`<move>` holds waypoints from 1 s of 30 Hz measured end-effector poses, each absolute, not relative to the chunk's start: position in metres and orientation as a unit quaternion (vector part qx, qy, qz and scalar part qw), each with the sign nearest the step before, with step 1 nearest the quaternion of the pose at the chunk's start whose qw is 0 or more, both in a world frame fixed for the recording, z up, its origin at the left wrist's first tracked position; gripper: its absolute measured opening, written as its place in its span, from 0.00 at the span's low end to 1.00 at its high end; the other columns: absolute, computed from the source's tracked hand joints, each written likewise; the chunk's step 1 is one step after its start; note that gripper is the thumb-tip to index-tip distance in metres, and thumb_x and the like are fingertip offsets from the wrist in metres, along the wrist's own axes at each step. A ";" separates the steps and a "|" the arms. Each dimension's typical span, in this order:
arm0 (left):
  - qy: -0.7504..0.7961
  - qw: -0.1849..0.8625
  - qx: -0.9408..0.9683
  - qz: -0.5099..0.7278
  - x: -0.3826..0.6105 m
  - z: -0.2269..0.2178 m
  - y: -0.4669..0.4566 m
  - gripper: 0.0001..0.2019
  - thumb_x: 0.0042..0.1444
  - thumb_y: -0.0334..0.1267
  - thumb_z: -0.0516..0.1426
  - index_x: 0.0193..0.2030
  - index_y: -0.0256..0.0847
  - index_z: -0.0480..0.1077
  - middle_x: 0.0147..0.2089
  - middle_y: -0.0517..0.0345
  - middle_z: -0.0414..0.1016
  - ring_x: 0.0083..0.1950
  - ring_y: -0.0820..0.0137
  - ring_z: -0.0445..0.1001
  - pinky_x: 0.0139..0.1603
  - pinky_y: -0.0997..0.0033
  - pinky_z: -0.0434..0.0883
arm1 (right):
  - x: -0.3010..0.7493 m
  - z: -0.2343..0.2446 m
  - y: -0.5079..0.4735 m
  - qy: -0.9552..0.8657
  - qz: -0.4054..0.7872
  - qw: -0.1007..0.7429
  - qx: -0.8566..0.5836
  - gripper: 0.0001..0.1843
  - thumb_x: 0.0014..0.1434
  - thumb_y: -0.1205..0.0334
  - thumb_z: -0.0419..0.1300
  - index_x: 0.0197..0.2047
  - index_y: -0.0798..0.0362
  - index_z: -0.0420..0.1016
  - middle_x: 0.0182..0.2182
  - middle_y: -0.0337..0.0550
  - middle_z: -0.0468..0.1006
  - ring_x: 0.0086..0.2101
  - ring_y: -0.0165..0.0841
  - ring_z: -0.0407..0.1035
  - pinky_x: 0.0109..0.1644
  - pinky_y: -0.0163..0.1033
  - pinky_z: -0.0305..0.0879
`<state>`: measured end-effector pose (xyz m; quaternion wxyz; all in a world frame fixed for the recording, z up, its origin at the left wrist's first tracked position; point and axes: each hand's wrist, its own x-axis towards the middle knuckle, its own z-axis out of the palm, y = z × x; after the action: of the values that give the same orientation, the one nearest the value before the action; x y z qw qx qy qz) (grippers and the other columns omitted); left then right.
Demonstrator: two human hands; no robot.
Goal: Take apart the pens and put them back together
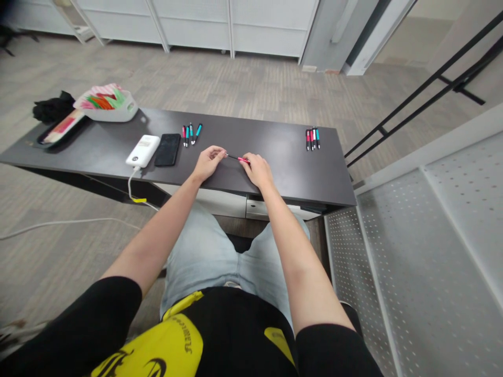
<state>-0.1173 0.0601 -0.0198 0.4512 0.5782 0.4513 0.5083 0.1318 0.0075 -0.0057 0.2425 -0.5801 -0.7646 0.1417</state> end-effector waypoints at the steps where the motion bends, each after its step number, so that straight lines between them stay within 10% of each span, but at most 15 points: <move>1: 0.449 0.450 0.583 0.505 -0.118 -0.020 0.060 0.18 0.70 0.52 0.80 0.42 0.47 0.81 0.43 0.51 0.92 0.51 0.56 0.92 0.64 0.54 0.86 | 0.132 -0.006 0.008 -0.765 0.143 0.244 -0.578 0.12 0.90 0.53 0.61 0.62 0.44 0.87 0.58 0.55 0.94 0.58 0.59 0.83 0.67 0.58 0.79; 14: 0.434 0.454 0.600 0.496 -0.120 -0.021 0.058 0.16 0.66 0.51 0.81 0.41 0.45 0.85 0.44 0.50 0.92 0.48 0.57 0.89 0.60 0.55 0.85 | 0.134 -0.008 0.009 -0.766 0.151 0.248 -0.573 0.12 0.89 0.53 0.61 0.62 0.45 0.87 0.62 0.57 0.93 0.61 0.58 0.83 0.71 0.59 0.80; 24: 0.442 0.457 0.620 0.459 -0.127 -0.017 0.056 0.14 0.58 0.49 0.81 0.45 0.45 0.90 0.29 0.60 0.79 0.31 0.66 0.69 0.36 0.63 0.67 | 0.132 -0.009 0.009 -0.747 0.184 0.277 -0.576 0.13 0.90 0.51 0.59 0.58 0.42 0.86 0.62 0.54 0.94 0.63 0.55 0.85 0.73 0.57 0.80; 30: 0.475 0.412 0.601 0.494 -0.122 -0.021 0.058 0.24 0.58 0.52 0.86 0.53 0.46 0.85 0.54 0.51 0.87 0.41 0.65 0.82 0.48 0.62 0.79 | 0.132 -0.006 0.007 -0.748 0.184 0.281 -0.573 0.13 0.90 0.52 0.59 0.59 0.43 0.85 0.63 0.55 0.93 0.64 0.55 0.85 0.74 0.57 0.79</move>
<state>-0.1218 0.0584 -0.0205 0.4115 0.6006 0.4753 0.4939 0.1318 0.0074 -0.0061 0.2806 -0.5728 -0.7479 0.1837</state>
